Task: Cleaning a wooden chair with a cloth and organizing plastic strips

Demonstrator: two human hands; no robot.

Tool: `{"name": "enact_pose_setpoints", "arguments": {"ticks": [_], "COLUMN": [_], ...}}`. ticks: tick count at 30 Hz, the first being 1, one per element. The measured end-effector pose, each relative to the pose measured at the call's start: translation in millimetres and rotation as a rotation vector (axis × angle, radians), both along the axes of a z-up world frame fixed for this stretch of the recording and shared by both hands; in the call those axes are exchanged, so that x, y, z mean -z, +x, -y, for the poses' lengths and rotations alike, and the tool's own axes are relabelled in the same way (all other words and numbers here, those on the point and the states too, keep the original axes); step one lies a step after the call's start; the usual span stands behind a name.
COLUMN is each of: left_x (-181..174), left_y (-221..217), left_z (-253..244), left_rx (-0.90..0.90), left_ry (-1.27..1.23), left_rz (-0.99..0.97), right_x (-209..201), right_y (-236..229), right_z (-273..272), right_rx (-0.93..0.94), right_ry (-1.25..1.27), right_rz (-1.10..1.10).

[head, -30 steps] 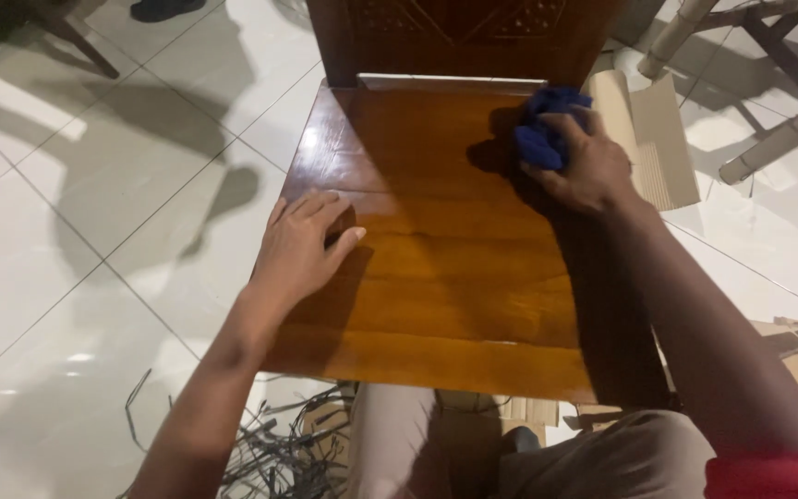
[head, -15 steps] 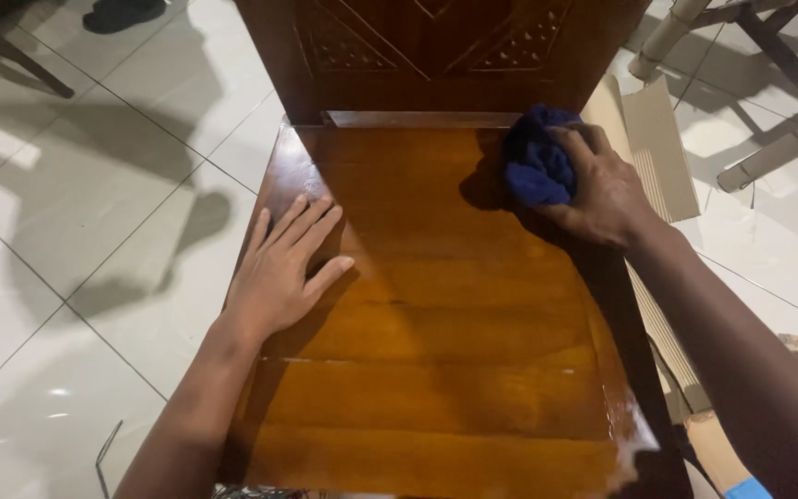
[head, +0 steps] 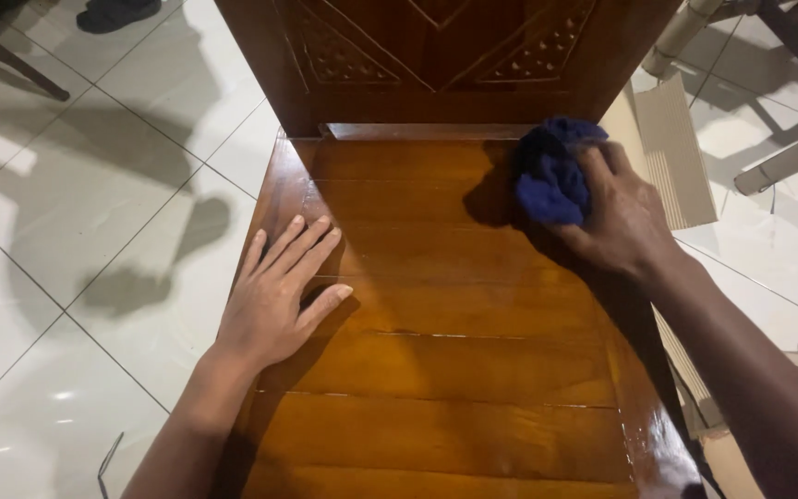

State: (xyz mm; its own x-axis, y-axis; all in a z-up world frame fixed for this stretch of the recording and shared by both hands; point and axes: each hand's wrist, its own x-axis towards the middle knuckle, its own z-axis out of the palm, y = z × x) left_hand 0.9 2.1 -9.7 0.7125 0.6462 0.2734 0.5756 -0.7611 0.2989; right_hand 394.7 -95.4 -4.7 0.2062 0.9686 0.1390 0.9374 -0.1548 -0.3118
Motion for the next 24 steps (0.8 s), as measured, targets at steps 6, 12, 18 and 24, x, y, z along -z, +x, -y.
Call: {"name": "enact_pose_setpoints", "arguments": {"ticks": [6,12,18,24], "left_x": [-1,4,4,8], "left_y": [-5,-4,-10,-10], "left_z": [-3,-4,-3,-7], "left_rx": [-0.023,-0.047,-0.034,-0.022], "left_ry": [-0.049,-0.043,-0.028,-0.008], "left_rz": [-0.09,-0.082,-0.034,0.01], "right_x": [-6,10,-5,-2], "right_y": [-9,-27,-33,-41], "right_z": [16,-43,-34,-57], "right_rx": [-0.086,-0.166,-0.079,0.006], "right_ry": [-0.02,0.063,-0.126,-0.151], "right_rz": [-0.071,-0.118,-0.058,-0.012]}}
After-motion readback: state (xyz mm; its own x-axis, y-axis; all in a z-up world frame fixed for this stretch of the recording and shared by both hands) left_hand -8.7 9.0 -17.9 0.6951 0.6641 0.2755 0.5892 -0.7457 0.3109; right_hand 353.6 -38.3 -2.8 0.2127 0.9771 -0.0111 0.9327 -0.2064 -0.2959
